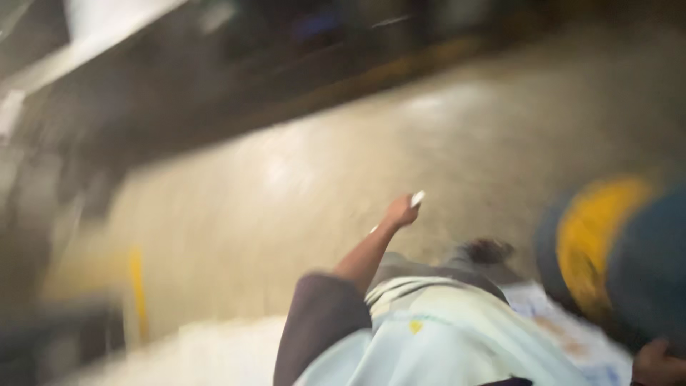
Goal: The person packs cylindrical metal parts into a cardboard box, seals the box with tape, and stacks it with other boxes. The person then repeats the process with another box.
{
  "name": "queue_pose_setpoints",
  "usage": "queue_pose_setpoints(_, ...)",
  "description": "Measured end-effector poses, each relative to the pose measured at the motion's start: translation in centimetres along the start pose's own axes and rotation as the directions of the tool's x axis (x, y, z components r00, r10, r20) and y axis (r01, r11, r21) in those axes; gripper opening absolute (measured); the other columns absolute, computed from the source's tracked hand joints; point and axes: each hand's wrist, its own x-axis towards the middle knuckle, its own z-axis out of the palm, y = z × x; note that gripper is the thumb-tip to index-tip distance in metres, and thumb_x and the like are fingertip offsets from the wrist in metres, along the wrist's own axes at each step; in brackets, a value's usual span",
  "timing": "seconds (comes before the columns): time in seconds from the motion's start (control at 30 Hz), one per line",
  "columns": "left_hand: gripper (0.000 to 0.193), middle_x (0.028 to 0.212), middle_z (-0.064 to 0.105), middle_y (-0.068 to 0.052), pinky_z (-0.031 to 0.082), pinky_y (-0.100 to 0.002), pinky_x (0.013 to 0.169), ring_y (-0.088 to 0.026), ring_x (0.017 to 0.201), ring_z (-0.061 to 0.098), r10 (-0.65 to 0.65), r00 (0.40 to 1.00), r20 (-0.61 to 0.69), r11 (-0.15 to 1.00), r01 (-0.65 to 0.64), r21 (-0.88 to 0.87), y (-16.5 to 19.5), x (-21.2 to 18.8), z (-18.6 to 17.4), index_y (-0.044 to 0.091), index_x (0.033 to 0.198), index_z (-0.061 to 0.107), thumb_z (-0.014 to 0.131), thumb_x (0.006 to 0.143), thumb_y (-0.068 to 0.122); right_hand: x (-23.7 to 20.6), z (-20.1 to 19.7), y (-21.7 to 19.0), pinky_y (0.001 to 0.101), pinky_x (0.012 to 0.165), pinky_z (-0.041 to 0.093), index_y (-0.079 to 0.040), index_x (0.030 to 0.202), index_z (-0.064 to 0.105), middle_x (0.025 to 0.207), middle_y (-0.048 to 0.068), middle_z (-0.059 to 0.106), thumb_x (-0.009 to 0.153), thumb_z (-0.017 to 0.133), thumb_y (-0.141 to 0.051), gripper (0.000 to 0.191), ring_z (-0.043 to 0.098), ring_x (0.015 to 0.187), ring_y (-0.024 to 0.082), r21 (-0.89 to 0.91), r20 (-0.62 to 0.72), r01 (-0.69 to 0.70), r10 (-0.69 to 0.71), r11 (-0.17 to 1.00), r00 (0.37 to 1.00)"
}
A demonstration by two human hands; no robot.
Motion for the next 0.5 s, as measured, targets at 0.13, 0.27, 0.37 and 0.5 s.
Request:
queue_pose_setpoints(0.13,0.033,0.105,0.073,-0.019,0.054,-0.052,0.083,-0.04,0.1,0.069,-0.127,0.929,-0.346,0.988,0.088,-0.127,-16.9,-10.7,-7.5,0.015,0.119,0.067,0.059,0.087,0.018,3.2,15.8,-9.5,0.0455,0.093,0.052,0.001,0.136,0.06,0.121,0.02,0.069,0.108,0.06,-0.031,0.042,0.066,0.114,0.032,-0.079,0.478,-0.018,0.054,0.997,0.877)
queue_pose_setpoints(0.27,0.028,0.107,0.072,-0.02,0.054,-0.053,0.084,-0.041,0.101,0.068,-0.452,0.756,-0.474,0.857,0.22,-0.466,-29.6,-23.2,-6.0,0.012,0.11,0.071,0.063,0.086,0.022,-3.6,28.8,-12.2,0.043,0.09,0.054,-0.001,0.136,0.064,0.122,0.018,0.073,0.103,0.061,-0.03,0.044,0.07,0.111,0.03,-0.331,0.791,0.244,0.127,0.912,0.598)
queue_pose_setpoints(0.37,0.029,0.104,0.07,-0.025,0.053,-0.053,0.084,-0.045,0.099,0.066,-0.683,0.593,-0.427,0.704,0.377,-0.602,-36.4,-30.4,-4.0,0.005,0.104,0.072,0.068,0.092,0.03,-10.1,36.4,-15.6,0.0404,0.081,0.059,-0.003,0.131,0.07,0.113,0.018,0.078,0.1,0.066,-0.033,0.044,0.074,0.099,0.028,-0.599,0.753,0.359,0.351,0.716,0.556)
queue_pose_setpoints(0.5,0.026,0.079,0.076,-0.018,0.058,-0.037,0.07,-0.024,0.072,0.076,-0.788,0.559,-0.256,0.396,0.141,-0.907,-45.1,-36.7,-4.5,0.002,0.098,0.071,0.068,0.09,0.027,-18.5,47.2,-22.5,0.0395,0.065,0.051,-0.005,0.122,0.073,0.096,0.016,0.078,0.096,0.067,-0.034,0.039,0.063,0.074,0.024,-0.52,0.851,0.656,0.271,0.548,0.449)
